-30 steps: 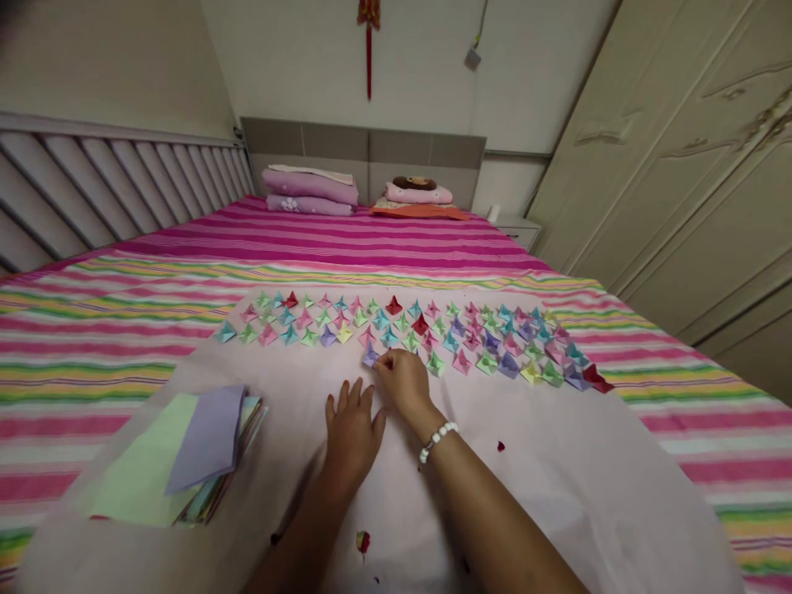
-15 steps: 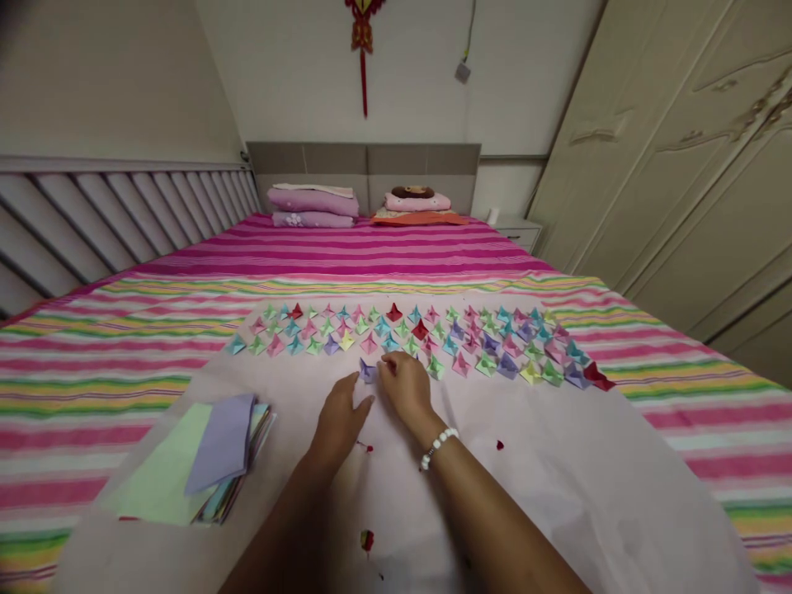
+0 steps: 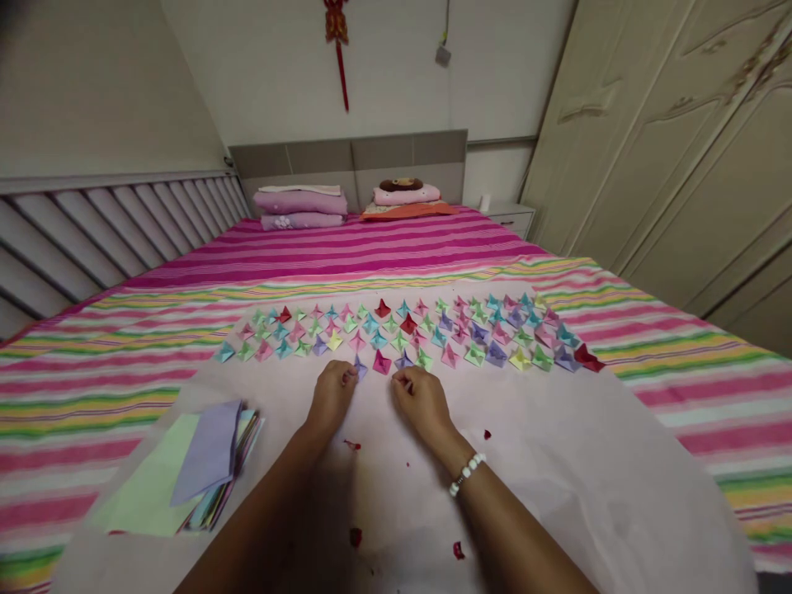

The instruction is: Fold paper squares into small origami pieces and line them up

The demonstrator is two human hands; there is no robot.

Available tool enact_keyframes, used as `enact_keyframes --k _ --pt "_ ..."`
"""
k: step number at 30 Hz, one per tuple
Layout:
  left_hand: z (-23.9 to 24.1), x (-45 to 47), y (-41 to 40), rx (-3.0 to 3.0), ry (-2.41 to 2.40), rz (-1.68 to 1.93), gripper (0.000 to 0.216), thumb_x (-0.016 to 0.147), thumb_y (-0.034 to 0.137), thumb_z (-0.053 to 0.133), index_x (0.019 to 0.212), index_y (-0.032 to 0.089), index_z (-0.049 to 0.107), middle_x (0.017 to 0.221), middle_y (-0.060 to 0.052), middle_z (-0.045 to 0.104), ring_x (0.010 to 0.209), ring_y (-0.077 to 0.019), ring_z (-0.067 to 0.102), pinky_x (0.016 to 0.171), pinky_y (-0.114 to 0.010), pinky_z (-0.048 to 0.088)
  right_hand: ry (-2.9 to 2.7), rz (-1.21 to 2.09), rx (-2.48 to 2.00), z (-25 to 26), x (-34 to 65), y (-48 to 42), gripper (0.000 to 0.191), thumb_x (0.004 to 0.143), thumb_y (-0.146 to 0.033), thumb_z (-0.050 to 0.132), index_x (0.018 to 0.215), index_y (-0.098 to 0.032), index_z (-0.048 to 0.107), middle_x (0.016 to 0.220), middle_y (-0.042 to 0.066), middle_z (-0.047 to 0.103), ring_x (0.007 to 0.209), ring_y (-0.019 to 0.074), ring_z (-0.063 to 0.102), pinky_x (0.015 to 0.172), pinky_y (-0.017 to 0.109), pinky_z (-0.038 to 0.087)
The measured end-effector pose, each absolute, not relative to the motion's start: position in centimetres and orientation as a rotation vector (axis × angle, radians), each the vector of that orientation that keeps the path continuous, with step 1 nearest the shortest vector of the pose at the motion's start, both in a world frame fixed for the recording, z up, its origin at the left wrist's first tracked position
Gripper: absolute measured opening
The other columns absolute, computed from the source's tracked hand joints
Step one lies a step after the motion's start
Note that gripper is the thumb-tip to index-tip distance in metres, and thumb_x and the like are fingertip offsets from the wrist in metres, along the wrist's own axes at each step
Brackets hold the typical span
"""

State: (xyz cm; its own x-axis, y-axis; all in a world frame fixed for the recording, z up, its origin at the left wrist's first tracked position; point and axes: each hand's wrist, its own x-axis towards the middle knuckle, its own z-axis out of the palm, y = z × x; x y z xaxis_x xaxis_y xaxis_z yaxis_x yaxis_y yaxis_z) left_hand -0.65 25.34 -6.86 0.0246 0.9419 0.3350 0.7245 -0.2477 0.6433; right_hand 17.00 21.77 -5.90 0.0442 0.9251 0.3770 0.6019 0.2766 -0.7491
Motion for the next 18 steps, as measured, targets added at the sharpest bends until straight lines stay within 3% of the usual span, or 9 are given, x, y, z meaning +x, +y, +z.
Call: enact_keyframes --k 11,18 --pt "-6.7 -0.1 26.8 2.033 1.832 1.002 0.016 0.075 0.007 0.05 0.066 0.018 0.057 0.066 0.0 0.056 0.062 -0.0141 0.053 0.061 -0.024 0.04 -1.741 0.409 -1.49 -5.3 15.7 23.9 0.013 0.077 -0.011 0.056 0.074 -0.018 0.067 0.073 0.004 0.068 0.067 0.0167 0.06 0.063 0.025 0.041" --pt "-7.0 0.8 27.2 1.941 1.962 0.995 0.016 0.075 0.01 0.05 0.063 0.019 0.053 0.061 -0.001 0.058 0.061 -0.0158 0.055 0.059 -0.025 0.037 -1.754 0.381 -1.575 -4.8 15.2 23.9 0.014 0.077 -0.009 0.055 0.073 -0.017 0.065 0.075 0.005 0.067 0.067 0.0165 0.059 0.06 0.024 0.039"
